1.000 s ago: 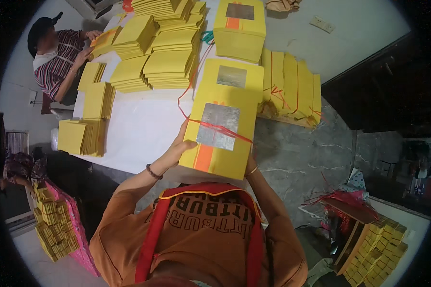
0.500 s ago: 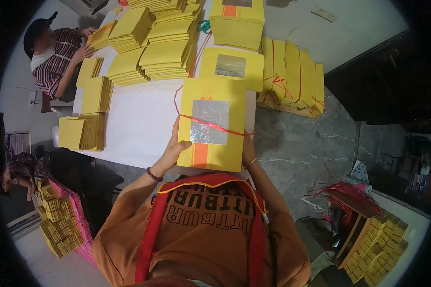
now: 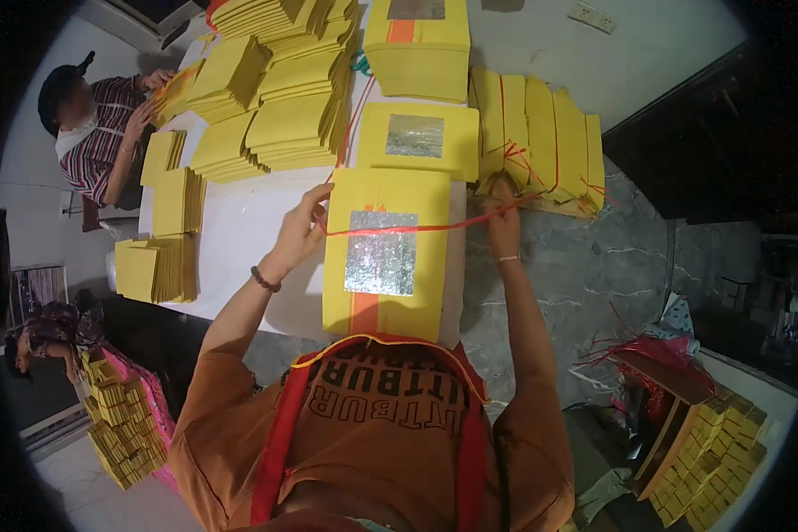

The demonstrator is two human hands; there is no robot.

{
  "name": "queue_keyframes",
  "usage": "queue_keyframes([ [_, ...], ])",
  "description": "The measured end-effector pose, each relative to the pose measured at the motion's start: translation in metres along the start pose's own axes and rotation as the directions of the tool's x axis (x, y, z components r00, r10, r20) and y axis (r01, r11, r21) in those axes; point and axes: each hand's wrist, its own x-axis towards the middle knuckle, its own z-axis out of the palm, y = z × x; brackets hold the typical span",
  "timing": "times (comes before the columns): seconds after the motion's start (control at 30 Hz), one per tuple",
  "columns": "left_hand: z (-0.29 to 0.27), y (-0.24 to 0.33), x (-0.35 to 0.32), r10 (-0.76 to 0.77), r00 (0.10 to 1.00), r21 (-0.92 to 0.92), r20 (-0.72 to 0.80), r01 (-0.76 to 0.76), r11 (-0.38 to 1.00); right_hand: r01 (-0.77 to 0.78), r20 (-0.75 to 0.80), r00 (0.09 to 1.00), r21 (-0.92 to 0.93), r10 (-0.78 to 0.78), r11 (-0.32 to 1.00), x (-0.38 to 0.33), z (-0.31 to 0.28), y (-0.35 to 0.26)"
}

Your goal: Sorting and stacking bundles of yellow paper sheets with silver foil inserts.

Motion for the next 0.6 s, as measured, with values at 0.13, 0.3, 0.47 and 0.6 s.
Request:
queue_keyframes([
  [0.13,-0.034,0.005,0.032,-0.006,0.997,0.043,-0.080,0.010,0.999,0.208,-0.116,0.975,0.160,-0.191,0.965,0.076,-0.006,0.003],
  [0.3,-0.096,0.054,0.115,-0.059,0.998,-0.109,-0.016,0.057,0.992,0.118,0.051,0.993,-0.396,-0.107,0.910,0.208,0.008,0.028],
  [0.47,-0.154,0.092,0.226,0.143,0.977,-0.319,-0.156,-0.187,0.929,-0.141,0.142,0.973,-0.251,0.181,0.958,0.296,0.083,0.022],
  [0.6,-0.160,0.159,0.300,0.156,0.884,-0.555,-0.441,-0.405,0.727,-0.398,0.132,0.912,0.060,0.388,0.915,0.341,0.073,0.033],
])
